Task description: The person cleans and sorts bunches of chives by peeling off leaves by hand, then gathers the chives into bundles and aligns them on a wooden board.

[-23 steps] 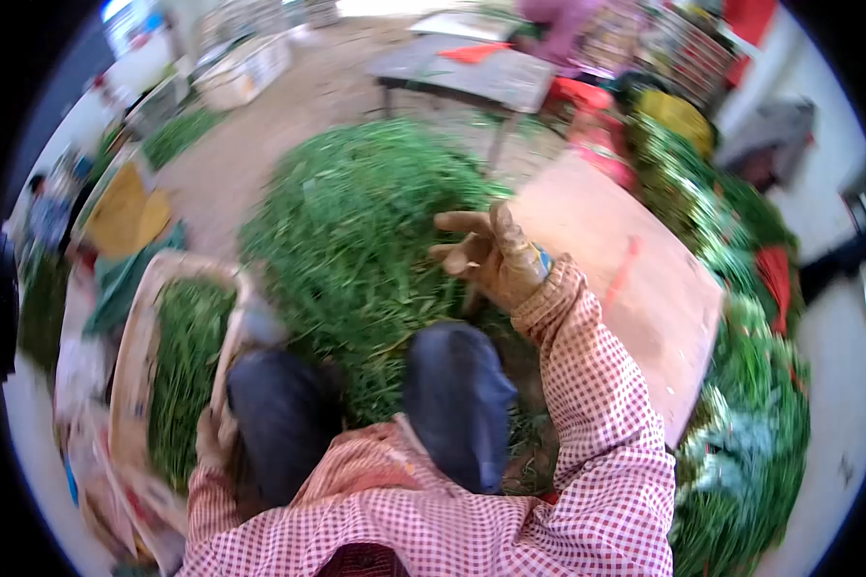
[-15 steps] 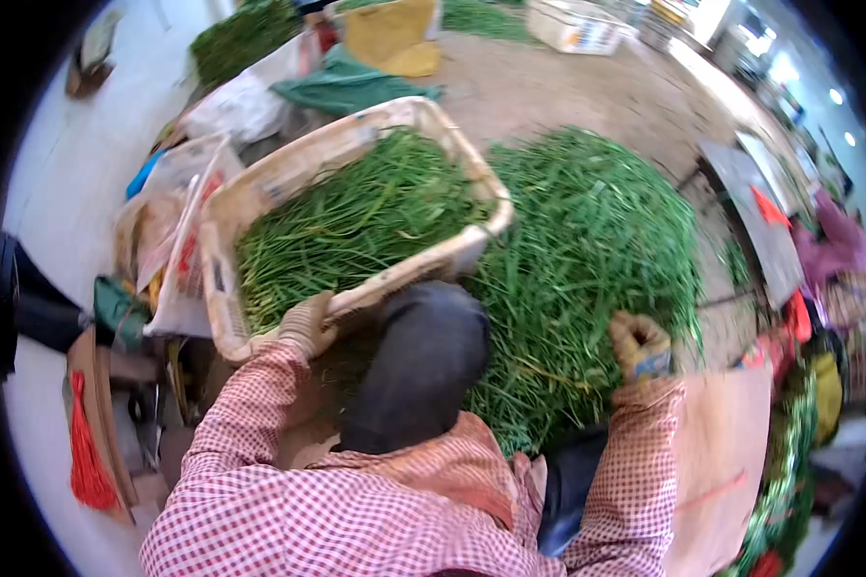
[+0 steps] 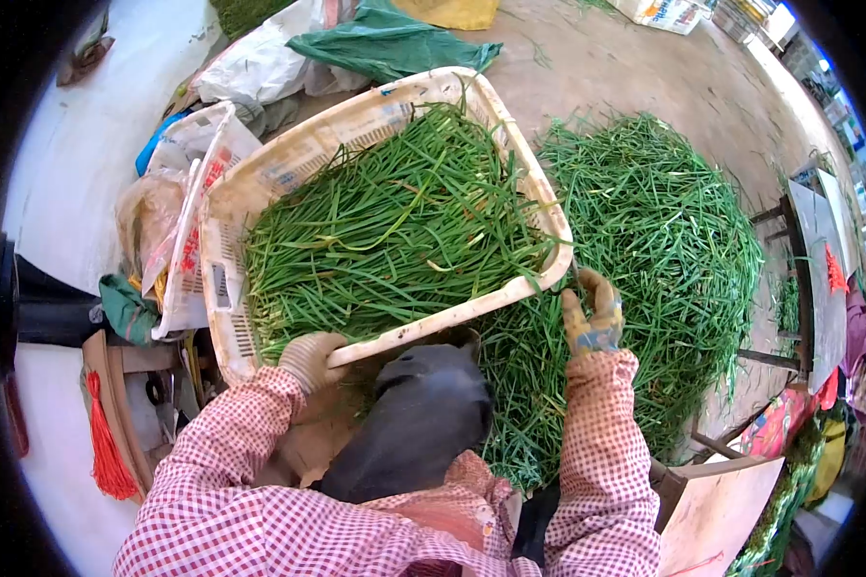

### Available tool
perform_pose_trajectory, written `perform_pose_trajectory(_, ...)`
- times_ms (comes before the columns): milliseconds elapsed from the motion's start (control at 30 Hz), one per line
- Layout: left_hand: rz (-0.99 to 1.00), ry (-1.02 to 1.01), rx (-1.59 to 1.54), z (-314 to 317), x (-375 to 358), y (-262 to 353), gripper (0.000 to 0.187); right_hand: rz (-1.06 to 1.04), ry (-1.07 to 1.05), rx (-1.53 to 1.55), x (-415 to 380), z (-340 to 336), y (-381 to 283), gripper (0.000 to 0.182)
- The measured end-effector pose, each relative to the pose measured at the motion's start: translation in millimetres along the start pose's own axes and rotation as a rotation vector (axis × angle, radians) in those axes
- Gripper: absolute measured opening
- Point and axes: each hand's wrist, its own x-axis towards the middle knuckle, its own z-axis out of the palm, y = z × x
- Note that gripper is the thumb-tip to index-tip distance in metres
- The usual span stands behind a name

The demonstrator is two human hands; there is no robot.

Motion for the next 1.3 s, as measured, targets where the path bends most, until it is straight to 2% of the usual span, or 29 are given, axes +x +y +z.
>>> perform_pose_trajectory(67,0.028,-0.025,-0.021,-2.5,1.0,-0.9,0.033,-0.226,-0.002,-0.242,21.5,1.5,-41.1,0.055)
perform_pose_trajectory(133,0.048,-0.028,-0.113,-19.5,3.3,-5.6,0.04,-0.287,-0.061,-0.342,37.7,12.9,-81.2,0.074)
perform_pose_trajectory(167,0.061,0.029,-0.312,-9.3,9.6,-21.8,0.047,-0.232,-0.152,-0.344,44.6,15.7,-103.4,0.085)
perform_pose_trajectory(200,0.071,0.01,-0.321,-7.3,14.2,-22.3,0.047,-0.172,-0.26,-0.346,47.1,23.1,-118.7,0.095)
perform_pose_trajectory(233,0.106,0.156,-0.439,-3.2,18.2,-17.0,0.047,-0.188,-0.364,-0.482,48.8,33.6,-119.9,0.107)
perform_pose_trajectory(267,0.138,0.317,-0.554,-7.4,25.6,-6.8,0.048,-0.178,-0.526,-0.656,56.3,41.0,-123.5,0.105)
perform_pose_trajectory(333,0.286,0.415,-0.321,-16.8,56.2,21.6,0.057,-0.306,-0.654,-0.945,75.3,59.1,-129.6,0.106)
perform_pose_trajectory(367,0.346,0.474,-0.248,-28.8,74.9,34.8,0.058,-0.274,-0.764,-1.074,94.8,66.8,-140.6,0.107)
perform_pose_trajectory(400,0.327,0.428,-0.158,-35.6,89.6,43.5,0.063,-0.294,-0.777,-1.05,106.0,71.6,-133.5,0.106)
perform_pose_trajectory(467,0.411,0.309,-0.259,-19.0,103.9,44.8,0.057,-0.076,-0.939,-0.94,105.1,70.2,-120.9,0.102)
perform_pose_trajectory(533,0.477,0.155,-0.426,-16.1,90.9,32.5,0.048,-0.297,-0.741,-0.773,89.0,53.2,-118.4,0.086)
perform_pose_trajectory(567,0.529,0.09,-0.433,-17.0,81.5,27.0,0.038,-0.428,-0.615,-0.731,85.1,43.2,-117.8,0.084)
perform_pose_trajectory(600,0.592,0.14,-0.44,-7.4,75.9,16.9,0.033,-0.58,-0.465,-0.69,87.2,30.6,-101.9,0.077)
perform_pose_trajectory(667,0.571,0.228,-0.438,-16.9,44.2,-8.2,0.03,-0.67,-0.271,-0.647,91.9,17.6,-91.5,0.058)
perform_pose_trajectory(700,0.54,0.259,-0.433,-21.3,28.3,-24.2,0.03,-0.751,-0.222,-0.613,95.8,16.6,-89.4,0.054)
perform_pose_trajectory(767,0.329,0.568,-0.291,-19.2,-14.5,-60.6,0.029,-0.752,-0.268,-0.589,91.8,33.0,-104.9,0.058)
perform_pose_trajectory(800,0.156,0.67,-0.185,-20.4,-30.3,-78.0,0.03,-0.723,-0.302,-0.607,90.2,45.7,-124.3,0.062)
perform_pose_trajectory(833,-0.041,0.68,-0.146,-29.9,-55.0,-95.1,0.028,-0.711,-0.363,-0.595,81.5,69.1,-147.0,0.068)
perform_pose_trajectory(867,-0.208,0.84,0.03,-25.1,-67.4,-113.8,0.039,-0.718,-0.409,-0.598,82.0,92.8,-179.9,0.074)
perform_pose_trajectory(900,-0.353,0.908,0.121,-22.3,-71.7,-127.8,0.044,-0.619,-0.507,-0.71,76.3,113.0,-223.5,0.083)
perform_pose_trajectory(933,-0.507,0.957,0.21,-17.4,-76.9,-137.8,0.05,-0.639,-0.584,-0.658,75.1,141.5,-228.0,0.093)
perform_pose_trajectory(967,-0.529,0.987,0.197,-21.2,-75.6,-140.6,0.05,-0.638,-0.667,-0.721,75.9,166.7,-252.2,0.101)
perform_pose_trajectory(1033,-0.583,0.801,0.048,-25.2,-70.2,-139.7,0.053,-0.793,-0.779,-0.789,79.7,225.8,-260.7,0.108)
perform_pose_trajectory(1133,-0.585,0.745,0.003,-36.3,-66.3,-141.2,0.052,-0.889,-0.897,-0.85,83.0,296.5,-298.0,0.117)
perform_pose_trajectory(1200,-0.569,0.797,-0.028,-27.7,-63.7,-144.9,0.051,-0.945,-0.932,-0.824,78.3,334.9,-316.9,0.121)
perform_pose_trajectory(1300,-0.53,0.894,-0.06,-25.0,-55.3,-144.2,0.046,-0.922,-1.071,-0.939,82.3,381.2,-324.7,0.123)
